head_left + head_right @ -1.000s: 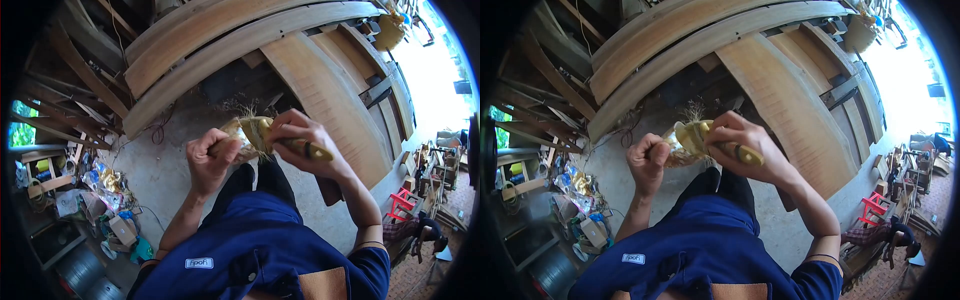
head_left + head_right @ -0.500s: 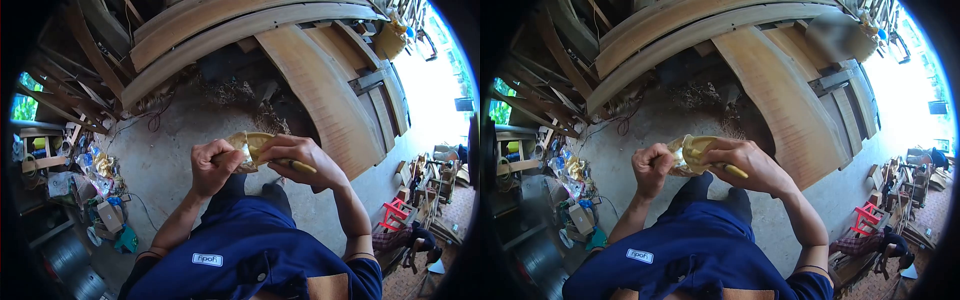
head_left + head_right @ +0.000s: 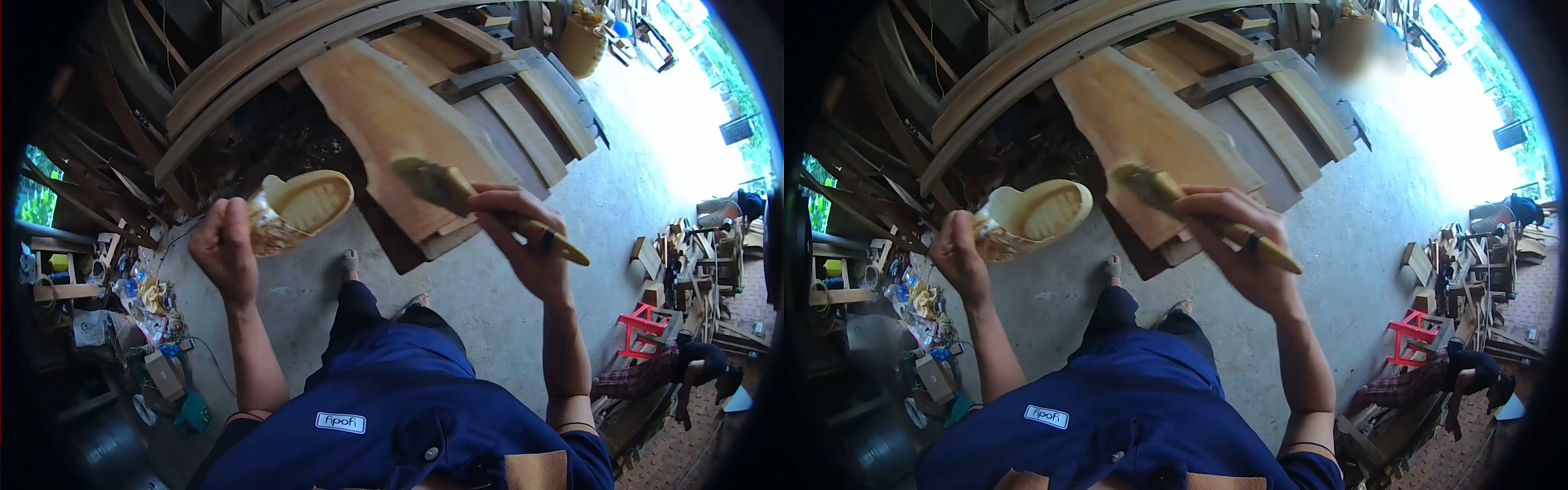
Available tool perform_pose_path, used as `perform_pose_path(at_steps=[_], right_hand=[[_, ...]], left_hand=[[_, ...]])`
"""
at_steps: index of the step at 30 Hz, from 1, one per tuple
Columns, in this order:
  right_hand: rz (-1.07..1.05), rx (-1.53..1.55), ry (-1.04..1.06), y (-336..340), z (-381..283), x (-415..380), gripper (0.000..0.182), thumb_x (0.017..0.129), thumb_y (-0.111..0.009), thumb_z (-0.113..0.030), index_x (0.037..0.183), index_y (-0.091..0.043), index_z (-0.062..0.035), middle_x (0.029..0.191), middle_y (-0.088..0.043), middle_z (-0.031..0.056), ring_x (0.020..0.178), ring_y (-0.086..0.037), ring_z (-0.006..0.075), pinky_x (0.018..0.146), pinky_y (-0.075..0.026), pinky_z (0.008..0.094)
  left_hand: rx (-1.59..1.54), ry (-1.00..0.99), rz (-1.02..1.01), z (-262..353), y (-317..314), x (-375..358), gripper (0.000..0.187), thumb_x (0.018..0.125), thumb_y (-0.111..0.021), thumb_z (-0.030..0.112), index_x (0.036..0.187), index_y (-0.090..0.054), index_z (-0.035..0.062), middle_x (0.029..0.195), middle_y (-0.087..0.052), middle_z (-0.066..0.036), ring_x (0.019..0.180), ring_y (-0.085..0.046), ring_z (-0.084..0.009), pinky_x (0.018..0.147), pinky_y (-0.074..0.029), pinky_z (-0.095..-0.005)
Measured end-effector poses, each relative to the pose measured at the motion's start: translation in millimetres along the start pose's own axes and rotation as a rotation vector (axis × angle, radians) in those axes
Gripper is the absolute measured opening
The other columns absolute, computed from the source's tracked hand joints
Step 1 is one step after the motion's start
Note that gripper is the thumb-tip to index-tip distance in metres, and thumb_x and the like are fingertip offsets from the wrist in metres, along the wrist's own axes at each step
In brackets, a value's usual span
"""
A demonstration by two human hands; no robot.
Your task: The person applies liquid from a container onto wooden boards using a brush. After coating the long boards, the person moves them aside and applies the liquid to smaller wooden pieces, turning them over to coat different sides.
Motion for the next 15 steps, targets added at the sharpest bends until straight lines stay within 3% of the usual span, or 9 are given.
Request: perform_pose_path(at_steps=[1,4,6,7,9,11,13,15], right_hand=[[0.048,0.000,-0.049,23.5,13.4,-8.9,0.019,0.084,-0.063,0.000,0.103,-0.066,-0.0028,0.106,-0.066,0.0100,0.093,-0.065,0.0188,0.082,-0.055,0.0291],[0.083,-0.037,-0.136,87.9,54.0,-26.3,0.020,0.086,-0.060,0.002,0.105,-0.065,-0.0030,0.107,-0.066,0.0094,0.094,-0.065,0.0179,0.086,-0.054,0.0294],[0.072,-0.150,-0.146,127.2,84.1,-27.2,0.021,0.086,-0.060,0.001,0.105,-0.066,-0.0042,0.109,-0.066,0.0095,0.093,-0.065,0.0163,0.084,-0.054,0.0292],[0.024,-0.262,-0.098,140.1,89.6,-21.6,0.018,0.086,-0.060,0.000,0.103,-0.066,-0.0036,0.104,-0.068,0.0078,0.089,-0.066,0.0147,0.080,-0.054,0.0291],[-0.087,-0.294,-0.190,154.4,119.1,-15.8,0.016,0.085,-0.061,-0.002,0.100,-0.067,-0.0025,0.099,-0.068,0.0077,0.084,-0.067,0.0156,0.075,-0.054,0.0287],[-0.292,-0.385,-0.072,150.3,141.6,-6.5,0.015,0.084,-0.063,-0.003,0.099,-0.067,-0.0020,0.094,-0.068,0.0084,0.079,-0.067,0.0169,0.072,-0.054,0.0292],[-0.480,-0.449,0.093,130.5,143.6,6.4,0.014,0.083,-0.066,-0.008,0.097,-0.068,-0.0031,0.088,-0.068,0.0085,0.075,-0.067,0.0191,0.071,-0.054,0.0314],[-0.641,-0.370,-0.124,118.5,168.6,24.6,0.013,0.085,-0.065,-0.011,0.094,-0.069,-0.0036,0.085,-0.069,0.0079,0.076,-0.066,0.0193,0.072,-0.053,0.0311]], left_hand=[[-0.004,-0.003,0.008,4.5,-2.6,-4.6,0.038,0.093,-0.052,0.015,0.060,-0.038,0.0053,0.057,-0.033,0.007,0.056,-0.030,-0.0024,0.049,-0.022,-0.0234],[0.077,0.112,0.106,-3.6,8.3,-16.7,0.035,0.094,-0.051,0.030,0.075,-0.058,0.0013,0.067,-0.053,0.003,0.065,-0.048,-0.0044,0.057,-0.039,-0.0210],[0.044,0.110,0.183,9.7,1.3,-19.3,0.035,0.094,-0.050,0.028,0.071,-0.053,0.0021,0.065,-0.048,0.004,0.063,-0.044,-0.0040,0.055,-0.035,-0.0209],[0.001,0.102,0.261,15.2,0.5,-20.2,0.037,0.095,-0.049,0.027,0.067,-0.048,0.0029,0.063,-0.043,0.004,0.061,-0.039,-0.0036,0.053,-0.032,-0.0207],[0.008,0.229,0.367,2.0,5.9,-26.1,0.038,0.092,-0.054,0.033,0.075,-0.058,-0.0006,0.069,-0.053,0.001,0.067,-0.050,-0.0075,0.056,-0.042,-0.0221],[-0.018,0.264,0.494,-7.6,12.7,-30.6,0.040,0.090,-0.057,0.037,0.085,-0.063,-0.0019,0.079,-0.060,-0.004,0.075,-0.056,-0.0115,0.060,-0.045,-0.0227],[-0.062,0.283,0.659,-13.4,15.5,-34.7,0.049,0.088,-0.059,0.041,0.099,-0.062,-0.0069,0.097,-0.061,-0.012,0.088,-0.060,-0.0177,0.072,-0.052,-0.0293],[-0.124,0.215,0.736,-6.2,2.2,-31.1,0.052,0.088,-0.060,0.039,0.104,-0.060,-0.0097,0.102,-0.061,-0.014,0.089,-0.060,-0.0189,0.077,-0.052,-0.0322]])
Point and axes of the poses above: each hand's wrist, its own x-axis towards the middle knuckle, its own y-axis out of the back of the hand, z = x × y, the point moved 10 cm from there along x, towards the middle knuckle
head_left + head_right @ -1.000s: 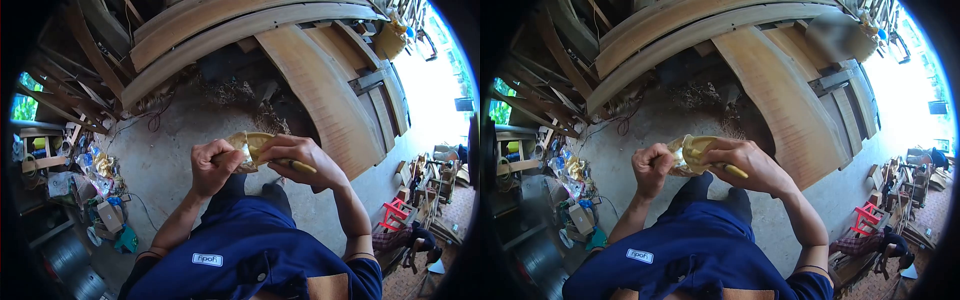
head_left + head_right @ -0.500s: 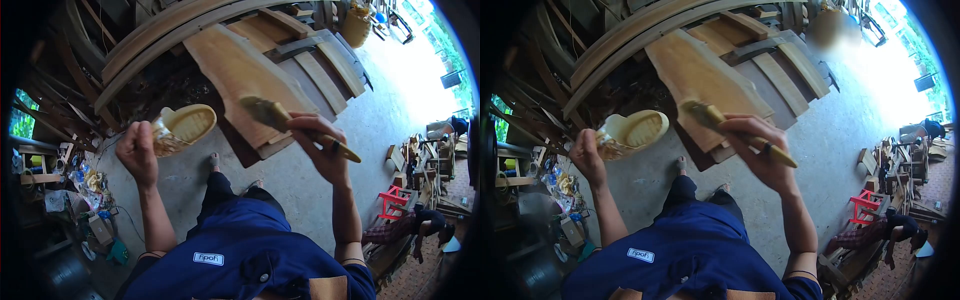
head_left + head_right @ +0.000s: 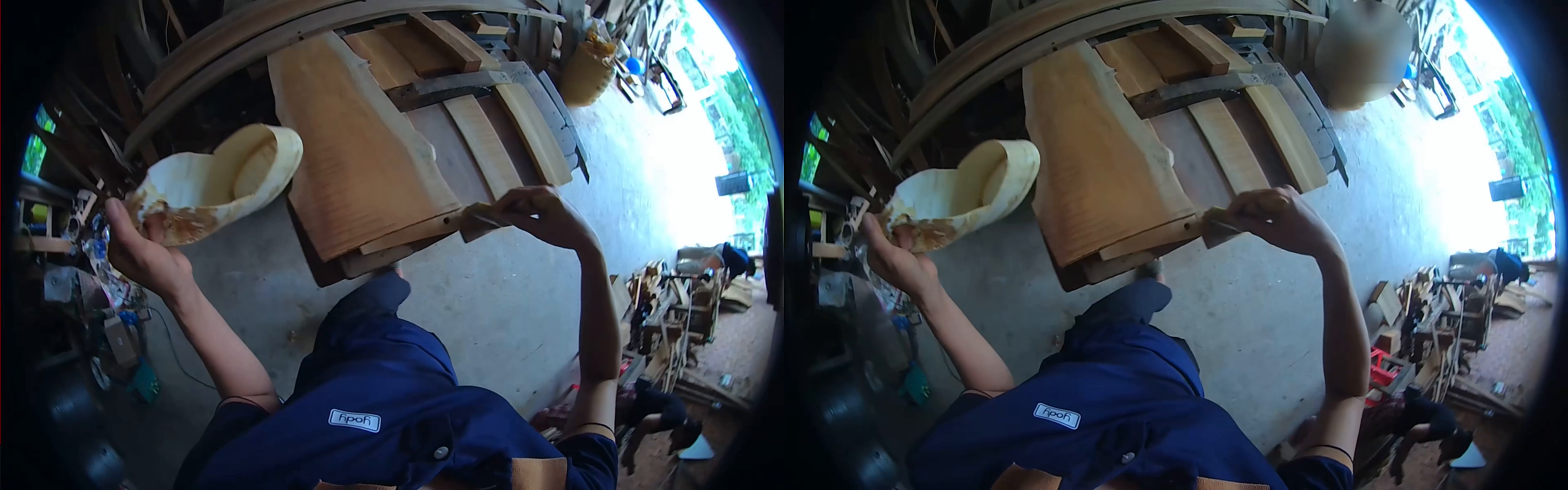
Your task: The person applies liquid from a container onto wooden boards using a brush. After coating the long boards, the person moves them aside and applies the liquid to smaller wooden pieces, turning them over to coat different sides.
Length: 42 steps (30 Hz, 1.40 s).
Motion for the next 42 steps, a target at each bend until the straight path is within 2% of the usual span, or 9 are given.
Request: perform_pose_path(at_steps=[7,10,14,24,26,32,34,39,42], right_hand=[[-0.143,-0.015,0.151,36.3,8.4,126.8,0.015,0.085,-0.065,-0.016,0.095,-0.068,-0.0055,0.086,-0.069,0.0060,0.080,-0.065,0.0137,0.075,-0.052,0.0280],[-0.039,-0.021,0.144,39.4,28.3,166.1,0.015,0.084,-0.065,-0.014,0.097,-0.068,-0.0063,0.090,-0.069,0.0055,0.083,-0.066,0.0163,0.076,-0.052,0.0304],[0.083,-0.155,0.598,45.4,3.6,154.2,0.012,0.079,-0.064,-0.006,0.090,-0.069,-0.0072,0.094,-0.069,0.0092,0.085,-0.066,0.0242,0.074,-0.054,0.0355],[-0.504,0.117,0.740,39.0,33.2,30.8,0.016,0.078,-0.066,-0.006,0.093,-0.068,-0.0075,0.094,-0.067,0.0077,0.085,-0.066,0.0231,0.072,-0.055,0.0347],[-0.673,0.274,0.584,37.7,66.0,54.7,0.012,0.082,-0.066,-0.008,0.094,-0.068,-0.0068,0.092,-0.068,0.0069,0.081,-0.067,0.0189,0.069,-0.055,0.0317],[-0.286,0.061,0.623,95.7,75.0,159.8,0.013,0.081,-0.067,-0.014,0.092,-0.070,-0.0070,0.085,-0.070,0.0089,0.072,-0.066,0.0171,0.067,-0.053,0.0291],[-0.107,0.064,0.885,106.9,71.2,170.8,0.015,0.082,-0.067,-0.011,0.096,-0.069,-0.0067,0.084,-0.069,0.0083,0.075,-0.066,0.0164,0.068,-0.053,0.0300],[-0.190,-0.012,1.113,102.3,57.0,88.1,0.022,0.075,-0.061,-0.006,0.095,-0.067,-0.0094,0.083,-0.066,0.0091,0.072,-0.065,0.0257,0.063,-0.052,0.0355],[-0.381,0.097,0.952,93.8,53.0,60.8,0.010,0.079,-0.064,-0.011,0.087,-0.065,-0.0049,0.080,-0.065,0.0105,0.068,-0.065,0.0248,0.064,-0.052,0.0330]], left_hand=[[-0.038,-0.065,0.182,29.2,-51.1,-36.0,0.032,0.091,-0.058,0.033,0.076,-0.056,0.0052,0.066,-0.043,0.003,0.053,-0.029,-0.0051,0.049,-0.023,-0.0216],[-0.073,-0.062,0.153,37.9,-63.7,-42.6,0.031,0.091,-0.058,0.033,0.076,-0.057,0.0055,0.066,-0.044,0.003,0.053,-0.031,-0.0052,0.049,-0.024,-0.0203],[-0.056,-0.069,0.162,50.4,-57.4,-54.5,0.037,0.092,-0.056,0.035,0.069,-0.050,0.0070,0.060,-0.036,0.003,0.052,-0.031,-0.0063,0.050,-0.025,-0.0214],[0.174,-0.210,0.577,123.9,-35.5,-185.1,0.047,0.093,-0.056,0.035,0.057,-0.044,0.0084,0.054,-0.036,0.002,0.051,-0.032,-0.0074,0.054,-0.031,-0.0226],[0.263,-0.191,0.690,142.5,-45.1,-225.1,0.048,0.093,-0.055,0.035,0.056,-0.042,0.0091,0.053,-0.034,0.003,0.050,-0.031,-0.0075,0.054,-0.032,-0.0230],[0.260,-0.248,0.687,194.7,-65.9,-311.1,0.047,0.094,-0.054,0.034,0.057,-0.040,0.0100,0.053,-0.032,0.004,0.049,-0.029,-0.0062,0.050,-0.025,-0.0222],[0.358,-0.200,0.737,204.4,-60.3,-338.2,0.043,0.094,-0.054,0.034,0.060,-0.045,0.0100,0.053,-0.032,0.005,0.049,-0.028,-0.0052,0.048,-0.023,-0.0221],[0.611,0.014,0.846,191.7,-26.9,-384.5,0.029,0.091,-0.059,0.032,0.081,-0.065,0.0054,0.073,-0.060,0.001,0.063,-0.053,-0.0046,0.053,-0.037,-0.0181],[0.680,0.221,0.706,167.6,-15.4,-387.2,0.030,0.091,-0.057,0.034,0.085,-0.065,0.0060,0.076,-0.059,0.001,0.068,-0.052,-0.0057,0.056,-0.038,-0.0209]])
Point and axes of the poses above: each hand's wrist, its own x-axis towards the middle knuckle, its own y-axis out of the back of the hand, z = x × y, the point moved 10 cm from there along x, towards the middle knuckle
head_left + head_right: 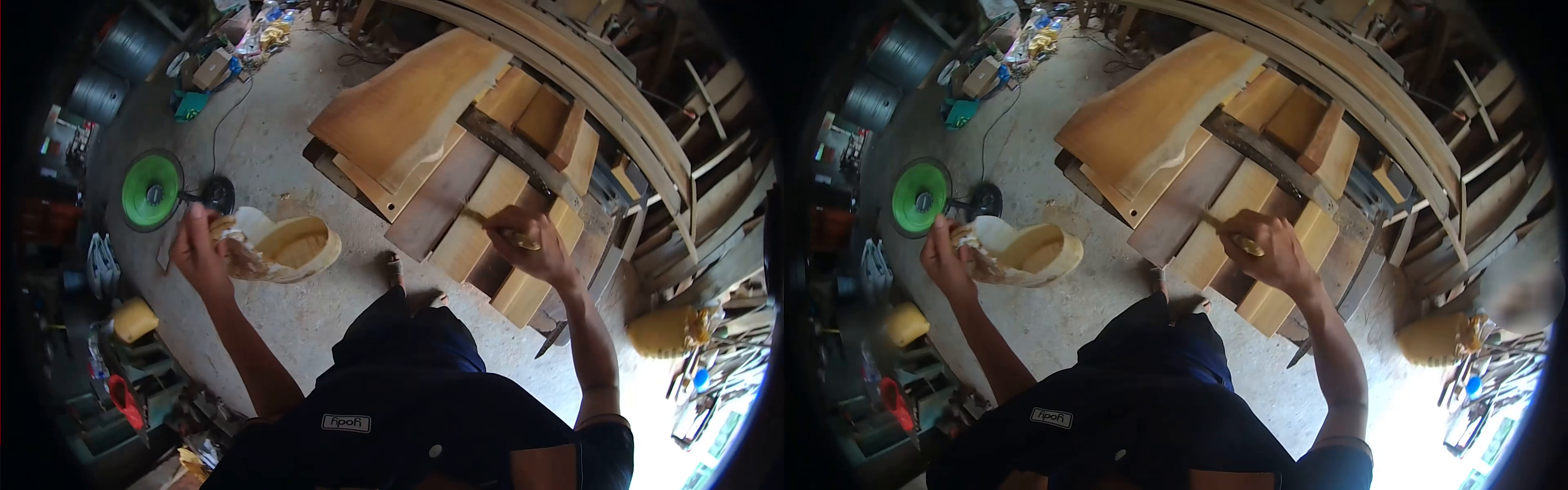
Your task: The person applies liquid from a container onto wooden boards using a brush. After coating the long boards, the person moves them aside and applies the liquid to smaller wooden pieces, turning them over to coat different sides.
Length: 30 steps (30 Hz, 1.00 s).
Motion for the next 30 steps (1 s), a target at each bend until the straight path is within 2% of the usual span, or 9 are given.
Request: perform_pose_path(at_steps=[2,4,6,8,10,14,19,27,30], right_hand=[[-0.045,0.150,-0.292,-3.9,19.7,2.7,0.012,0.083,-0.060,-0.012,0.078,-0.064,-0.0024,0.077,-0.066,0.0101,0.068,-0.064,0.0195,0.064,-0.051,0.0307],[0.157,0.473,-0.382,2.6,40.9,13.2,0.020,0.086,-0.055,-0.014,0.073,-0.063,-0.0003,0.070,-0.064,0.0080,0.064,-0.061,0.0158,0.062,-0.049,0.0290],[0.301,0.613,-0.359,5.0,70.4,31.4,0.024,0.090,-0.051,-0.017,0.080,-0.062,0.0012,0.063,-0.058,0.0066,0.058,-0.057,0.0151,0.059,-0.047,0.0285],[0.390,0.906,-0.696,-20.8,100.4,38.1,0.022,0.090,-0.051,-0.017,0.087,-0.062,0.0008,0.061,-0.055,0.0059,0.056,-0.055,0.0150,0.056,-0.046,0.0284],[0.263,1.106,-0.768,-62.5,128.9,49.8,0.019,0.088,-0.052,-0.016,0.090,-0.063,-0.0006,0.057,-0.050,0.0038,0.050,-0.050,0.0151,0.053,-0.046,0.0283],[0.271,1.234,-0.849,-101.9,160.4,70.5,0.019,0.088,-0.052,-0.014,0.096,-0.062,0.0001,0.059,-0.048,0.0024,0.045,-0.043,0.0122,0.047,-0.045,0.0294],[0.270,1.177,-1.049,-128.3,179.6,79.1,0.017,0.088,-0.059,-0.019,0.093,-0.058,-0.0031,0.072,-0.052,0.0010,0.044,-0.041,0.0082,0.040,-0.040,0.0259],[0.285,1.328,-1.011,-150.1,164.6,94.9,0.017,0.087,-0.064,-0.013,0.091,-0.053,-0.0012,0.077,-0.049,0.0036,0.053,-0.042,0.0070,0.035,-0.031,0.0190],[0.240,1.360,-0.992,-161.8,153.5,107.5,0.016,0.087,-0.064,-0.011,0.092,-0.052,-0.0012,0.077,-0.049,0.0027,0.054,-0.043,0.0068,0.036,-0.031,0.0180]], left_hand=[[-0.014,0.052,-0.057,-7.6,-11.8,2.0,0.026,0.090,-0.057,0.033,0.086,-0.066,0.0089,0.077,-0.058,0.003,0.070,-0.051,-0.0051,0.057,-0.038,-0.0204],[0.045,0.073,-0.235,-24.8,-38.1,4.8,0.023,0.089,-0.054,0.031,0.087,-0.067,0.0121,0.078,-0.056,0.004,0.069,-0.049,-0.0038,0.057,-0.036,-0.0195],[0.019,0.223,-0.349,-50.6,-61.8,3.3,0.024,0.090,-0.052,0.031,0.084,-0.070,0.0153,0.069,-0.050,0.008,0.055,-0.041,-0.0013,0.046,-0.030,-0.0154],[0.009,0.261,-0.495,-64.0,-86.7,3.2,0.024,0.091,-0.050,0.028,0.092,-0.071,0.0168,0.066,-0.046,0.009,0.054,-0.040,0.0000,0.044,-0.028,-0.0154],[-0.018,0.417,-0.834,-84.7,-128.4,-14.8,0.025,0.093,-0.048,0.026,0.100,-0.069,0.0156,0.063,-0.044,0.009,0.051,-0.039,0.0000,0.043,-0.026,-0.0161],[0.006,0.494,-1.071,-131.2,-179.3,-17.5,0.028,0.094,-0.048,0.024,0.112,-0.064,0.0110,0.059,-0.043,0.007,0.043,-0.037,-0.0031,0.038,-0.023,-0.0183],[0.063,0.466,-1.165,-154.0,-215.2,-14.6,0.036,0.095,-0.049,0.034,0.117,-0.060,0.0086,0.059,-0.046,0.004,0.044,-0.044,-0.0035,0.033,-0.022,-0.0201],[-0.075,0.604,-1.087,-141.3,-246.9,2.6,0.029,0.094,-0.052,0.033,0.101,-0.059,0.0062,0.070,-0.063,-0.002,0.036,-0.039,-0.0036,0.032,-0.025,-0.0197],[-0.138,0.578,-1.044,-149.4,-248.0,17.2,0.027,0.091,-0.055,0.031,0.106,-0.057,0.0085,0.070,-0.063,-0.001,0.033,-0.036,-0.0033,0.031,-0.024,-0.0195]])
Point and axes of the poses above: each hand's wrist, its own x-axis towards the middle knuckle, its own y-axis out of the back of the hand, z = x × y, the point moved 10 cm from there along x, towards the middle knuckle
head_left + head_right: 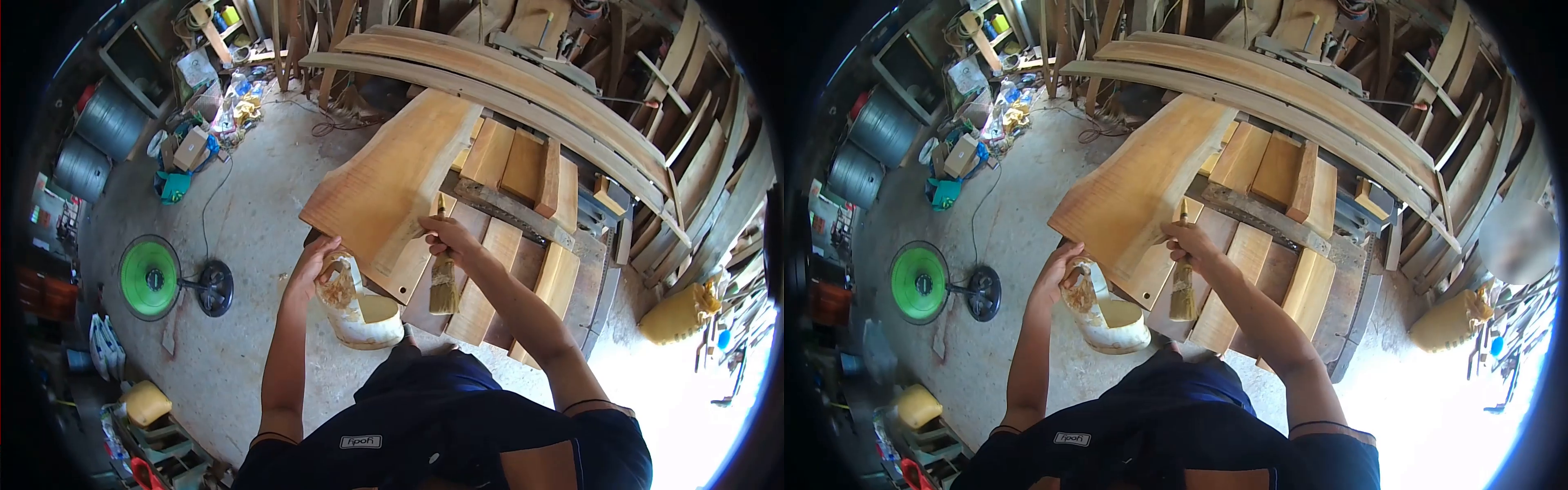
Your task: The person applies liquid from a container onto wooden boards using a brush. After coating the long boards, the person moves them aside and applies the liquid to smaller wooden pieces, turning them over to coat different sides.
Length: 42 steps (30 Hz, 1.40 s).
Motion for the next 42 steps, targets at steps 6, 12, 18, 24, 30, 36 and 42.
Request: perform_pose_path(at_steps=[6,12,18,24,30,36,42], right_hand=[[-0.142,0.073,-0.050,-56.1,3.3,16.6,0.015,0.087,-0.064,-0.011,0.089,-0.052,-0.0026,0.074,-0.049,0.0006,0.050,-0.042,0.0039,0.036,-0.030,0.0162],[-0.217,0.081,-0.029,-90.5,0.1,23.5,0.017,0.088,-0.063,-0.013,0.093,-0.051,-0.0018,0.084,-0.052,0.0034,0.050,-0.041,0.0020,0.034,-0.029,0.0142],[-0.236,-0.038,-0.067,-67.4,0.5,-3.8,0.016,0.090,-0.061,-0.013,0.093,-0.051,-0.0018,0.088,-0.057,0.0057,0.050,-0.040,0.0029,0.034,-0.026,0.0152],[-0.308,-0.032,-0.041,-93.6,-28.0,-5.0,0.017,0.091,-0.060,-0.020,0.094,-0.053,-0.0040,0.079,-0.055,0.0034,0.047,-0.036,0.0031,0.034,-0.024,0.0153],[-0.557,0.217,0.082,-167.9,-96.1,-53.1,0.022,0.088,-0.063,-0.021,0.096,-0.058,-0.0011,0.068,-0.051,0.0027,0.039,-0.035,0.0015,0.032,-0.021,0.0164],[-0.619,0.013,0.099,-196.7,-64.7,-114.5,0.038,0.082,-0.070,-0.031,0.096,-0.057,0.0017,0.061,-0.049,0.0004,0.040,-0.039,0.0026,0.031,-0.022,0.0182],[-0.401,0.095,0.384,-167.9,-94.1,-141.0,0.026,0.086,-0.062,-0.026,0.096,-0.063,-0.0018,0.057,-0.045,-0.0042,0.043,-0.038,0.0043,0.035,-0.025,0.0213]], left_hand=[[-0.151,-0.083,0.048,21.3,51.4,16.1,0.030,0.089,-0.057,0.027,0.114,-0.057,0.0110,0.080,-0.063,0.002,0.033,-0.035,-0.0044,0.030,-0.025,-0.0204],[-0.306,-0.035,0.074,36.9,71.6,11.8,0.043,0.091,-0.053,0.037,0.126,-0.051,0.0113,0.099,-0.066,-0.006,0.064,-0.062,-0.0117,0.056,-0.052,-0.0251],[-0.230,0.145,-0.146,14.2,42.9,41.0,0.047,0.090,-0.057,0.042,0.118,-0.055,0.0050,0.102,-0.066,-0.003,0.083,-0.065,-0.0131,0.068,-0.054,-0.0274],[-0.243,-0.010,-0.121,75.6,39.4,33.3,0.038,0.087,-0.058,0.030,0.115,-0.057,0.0047,0.108,-0.062,-0.007,0.096,-0.060,-0.0162,0.082,-0.050,-0.0311],[0.829,-1.079,-0.043,241.6,11.0,-71.5,0.045,0.084,-0.054,0.013,0.127,-0.046,0.0041,0.119,-0.054,-0.012,0.103,-0.056,-0.0191,0.087,-0.046,-0.0322],[-0.101,0.047,-0.038,190.9,89.6,-104.9,0.050,0.083,-0.057,0.028,0.124,-0.049,-0.0008,0.122,-0.056,-0.016,0.113,-0.055,-0.0259,0.094,-0.046,-0.0388],[-0.338,-0.126,0.143,168.2,38.7,-124.8,0.049,0.083,-0.059,0.027,0.122,-0.051,-0.0005,0.120,-0.058,-0.015,0.109,-0.056,-0.0249,0.091,-0.047,-0.0373]])
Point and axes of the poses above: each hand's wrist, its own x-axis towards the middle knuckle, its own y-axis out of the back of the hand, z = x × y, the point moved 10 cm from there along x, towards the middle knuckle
